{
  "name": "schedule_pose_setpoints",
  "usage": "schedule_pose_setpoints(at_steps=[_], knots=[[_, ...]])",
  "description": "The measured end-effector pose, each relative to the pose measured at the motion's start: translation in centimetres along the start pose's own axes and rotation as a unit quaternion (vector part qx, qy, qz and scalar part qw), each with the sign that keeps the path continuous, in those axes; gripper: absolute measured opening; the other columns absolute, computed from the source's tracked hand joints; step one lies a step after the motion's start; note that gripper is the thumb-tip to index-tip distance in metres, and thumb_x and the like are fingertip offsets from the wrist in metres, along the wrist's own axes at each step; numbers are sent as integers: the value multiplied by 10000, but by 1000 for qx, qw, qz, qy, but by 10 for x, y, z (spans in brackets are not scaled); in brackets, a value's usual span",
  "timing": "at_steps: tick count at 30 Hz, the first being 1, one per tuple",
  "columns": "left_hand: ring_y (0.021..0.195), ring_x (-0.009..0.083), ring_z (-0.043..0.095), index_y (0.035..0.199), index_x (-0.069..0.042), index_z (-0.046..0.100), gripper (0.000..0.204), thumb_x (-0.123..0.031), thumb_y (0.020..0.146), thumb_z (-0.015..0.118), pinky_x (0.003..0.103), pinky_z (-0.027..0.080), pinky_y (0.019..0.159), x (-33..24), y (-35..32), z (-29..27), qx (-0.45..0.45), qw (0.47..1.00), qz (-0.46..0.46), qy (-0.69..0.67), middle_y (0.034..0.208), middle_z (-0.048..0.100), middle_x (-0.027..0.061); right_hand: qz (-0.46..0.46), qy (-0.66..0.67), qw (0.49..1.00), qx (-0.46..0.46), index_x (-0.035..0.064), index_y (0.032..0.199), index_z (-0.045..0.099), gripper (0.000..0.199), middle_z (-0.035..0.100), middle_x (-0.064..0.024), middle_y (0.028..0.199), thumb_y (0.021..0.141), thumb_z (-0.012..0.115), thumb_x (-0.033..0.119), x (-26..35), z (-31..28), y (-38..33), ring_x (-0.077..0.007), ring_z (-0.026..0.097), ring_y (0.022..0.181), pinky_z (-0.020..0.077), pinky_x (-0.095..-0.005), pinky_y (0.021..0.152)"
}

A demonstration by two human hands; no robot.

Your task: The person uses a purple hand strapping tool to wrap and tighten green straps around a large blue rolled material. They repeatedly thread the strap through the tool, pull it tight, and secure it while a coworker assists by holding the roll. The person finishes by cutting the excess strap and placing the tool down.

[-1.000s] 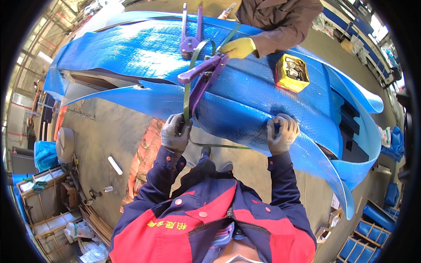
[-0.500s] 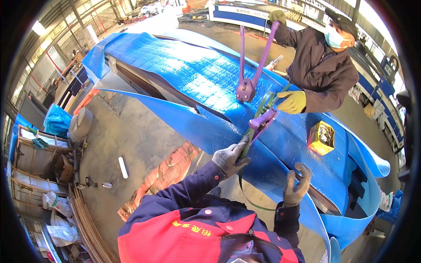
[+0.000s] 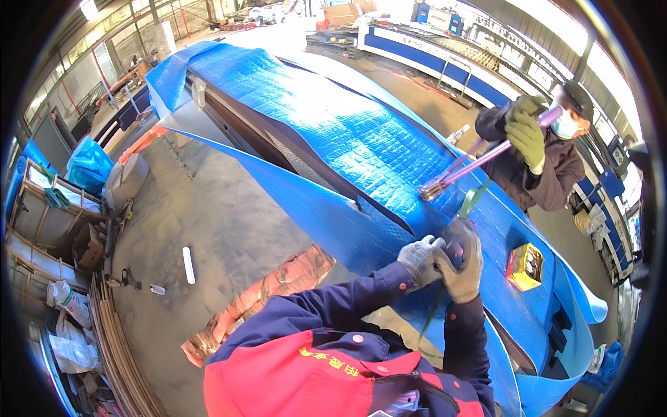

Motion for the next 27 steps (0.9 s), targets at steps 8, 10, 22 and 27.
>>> schedule_pose_setpoints(at_steps=[8,10,22,27], knots=[[1027,365,686,1318,-28,556,605,-252,834,841,406,558,962,16,10,36,26,857,0,-515,1139,684,169,87,79,993,-16,13,1366,636,591,659,-213,1349,821,760,202,-2,0,-23,-406,603,1295,468,-473,1118],[1035,396,742,1382,-8,460,683,-283,873,823,453,584,909,28,9,41,25,954,-61,-294,1123,729,224,62,97,993,-29,-10,1384,614,539,641,-227,1368,883,630,189,2,-15,-15,-418,599,1290,455,-458,1125],[967,217,713,1288,-58,521,561,-195,855,850,399,588,890,34,4,49,-12,944,-68,-323,1089,697,105,-38,-19,994,105,61,1521,565,558,434,-249,1622,970,541,146,-82,17,64,-445,372,1528,297,-529,1253],[973,193,699,1442,-43,463,756,-266,852,879,369,576,870,28,11,66,52,888,-76,-452,1035,704,101,-23,48,997,62,5,1258,693,535,609,-246,1360,1093,431,441,-69,9,44,-427,559,1335,432,-484,1131]])
Point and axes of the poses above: each hand's wrist, its own y-axis towards the middle knuckle, its own z-axis out of the palm, x = y × z, the point moved 10 cm from there along y, towards the middle knuckle
